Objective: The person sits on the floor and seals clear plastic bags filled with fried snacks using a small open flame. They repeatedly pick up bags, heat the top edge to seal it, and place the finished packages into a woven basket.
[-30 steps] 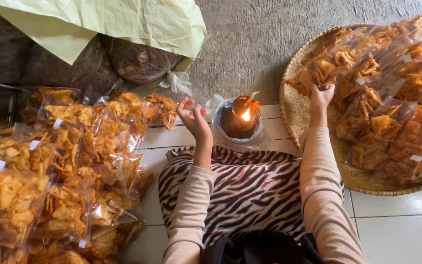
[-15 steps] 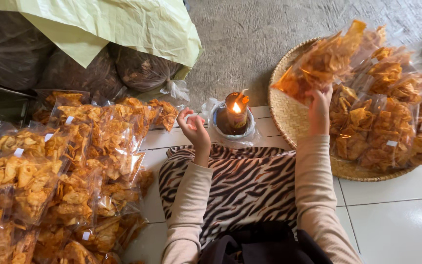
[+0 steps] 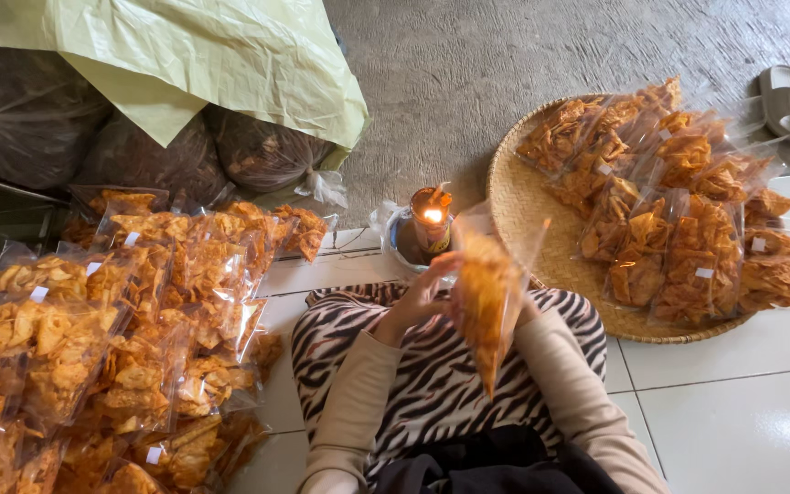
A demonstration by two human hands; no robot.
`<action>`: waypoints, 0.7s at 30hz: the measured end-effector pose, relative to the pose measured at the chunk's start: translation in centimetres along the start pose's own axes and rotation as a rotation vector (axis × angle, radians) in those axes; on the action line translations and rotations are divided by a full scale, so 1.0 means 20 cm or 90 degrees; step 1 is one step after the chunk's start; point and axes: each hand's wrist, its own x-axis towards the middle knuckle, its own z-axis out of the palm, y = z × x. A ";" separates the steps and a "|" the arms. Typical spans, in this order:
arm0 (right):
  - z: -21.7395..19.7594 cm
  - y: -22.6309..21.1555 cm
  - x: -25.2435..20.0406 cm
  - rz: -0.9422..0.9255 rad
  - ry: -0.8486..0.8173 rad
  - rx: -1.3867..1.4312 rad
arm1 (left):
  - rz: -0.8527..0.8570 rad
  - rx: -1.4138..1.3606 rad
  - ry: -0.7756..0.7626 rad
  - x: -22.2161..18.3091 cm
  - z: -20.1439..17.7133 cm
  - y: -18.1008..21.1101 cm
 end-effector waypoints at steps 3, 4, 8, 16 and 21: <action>0.11 0.11 0.01 0.126 -0.140 -0.001 | -0.051 -0.099 -0.193 -0.02 -0.07 0.04; 0.14 0.16 0.01 0.150 -0.165 0.001 | -0.057 -0.116 -0.259 -0.02 -0.09 0.05; 0.16 0.22 -0.02 0.230 -0.237 -0.002 | -0.132 -0.316 -0.429 -0.04 -0.07 0.09; 0.13 0.23 -0.05 0.281 -0.283 -0.021 | -0.248 -0.340 -0.427 0.00 0.04 0.22; 0.12 0.23 -0.05 0.305 -0.282 -0.039 | -0.107 -0.172 -0.390 -0.07 -0.03 0.24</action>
